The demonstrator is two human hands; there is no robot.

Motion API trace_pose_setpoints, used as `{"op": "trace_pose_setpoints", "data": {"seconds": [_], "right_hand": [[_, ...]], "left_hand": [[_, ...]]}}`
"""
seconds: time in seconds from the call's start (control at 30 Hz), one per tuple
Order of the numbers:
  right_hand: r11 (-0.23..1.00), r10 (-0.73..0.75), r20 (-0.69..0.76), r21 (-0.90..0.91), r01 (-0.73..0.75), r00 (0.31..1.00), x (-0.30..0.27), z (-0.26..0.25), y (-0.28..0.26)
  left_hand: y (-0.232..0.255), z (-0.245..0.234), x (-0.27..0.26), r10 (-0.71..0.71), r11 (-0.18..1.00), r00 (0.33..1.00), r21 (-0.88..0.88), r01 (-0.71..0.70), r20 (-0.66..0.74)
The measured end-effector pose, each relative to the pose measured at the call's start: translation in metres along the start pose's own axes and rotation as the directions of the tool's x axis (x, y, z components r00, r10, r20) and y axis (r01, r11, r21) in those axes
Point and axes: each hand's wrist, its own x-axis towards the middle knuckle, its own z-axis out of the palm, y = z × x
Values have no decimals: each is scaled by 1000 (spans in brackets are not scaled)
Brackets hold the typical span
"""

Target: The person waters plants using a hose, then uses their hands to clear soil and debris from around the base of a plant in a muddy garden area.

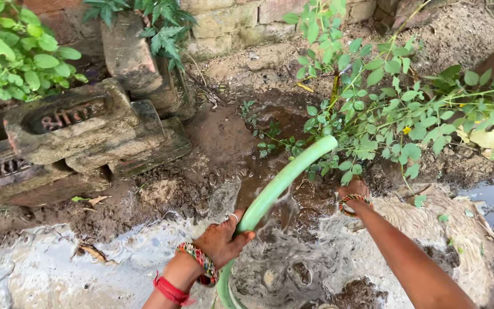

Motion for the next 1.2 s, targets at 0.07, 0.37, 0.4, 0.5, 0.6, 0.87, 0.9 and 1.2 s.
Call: {"op": "trace_pose_setpoints", "data": {"seconds": [0.07,0.37,0.4,0.5,0.6,0.87,0.9,1.2], "right_hand": [[968,-121,-51,-227,107,991,9,-8,3],[854,-178,247,-441,274,952,26,-21,21],[846,-148,278,-462,268,949,27,-20,23],[805,-135,252,-536,254,958,27,-14,22],[875,-34,272,-457,161,962,22,-11,23],[828,-204,282,-462,319,937,1,-18,29],[781,-298,290,-474,406,910,1,-19,30],[987,-127,374,135,82,919,-24,-30,49]], "left_hand": [[3,0,-6,-14,1000,1000,20,14,7],[0,-11,-16,25,999,999,-42,-26,-22],[-1,-12,-15,8,999,1000,-39,-8,16],[-4,-10,-10,-108,989,990,-96,116,89],[-11,-6,-7,-66,993,997,-98,69,36],[-19,-3,-9,-109,991,993,-70,112,53],[-18,-4,-9,-125,988,989,-79,131,74],[-23,0,-10,-116,993,992,-28,118,54]]}}
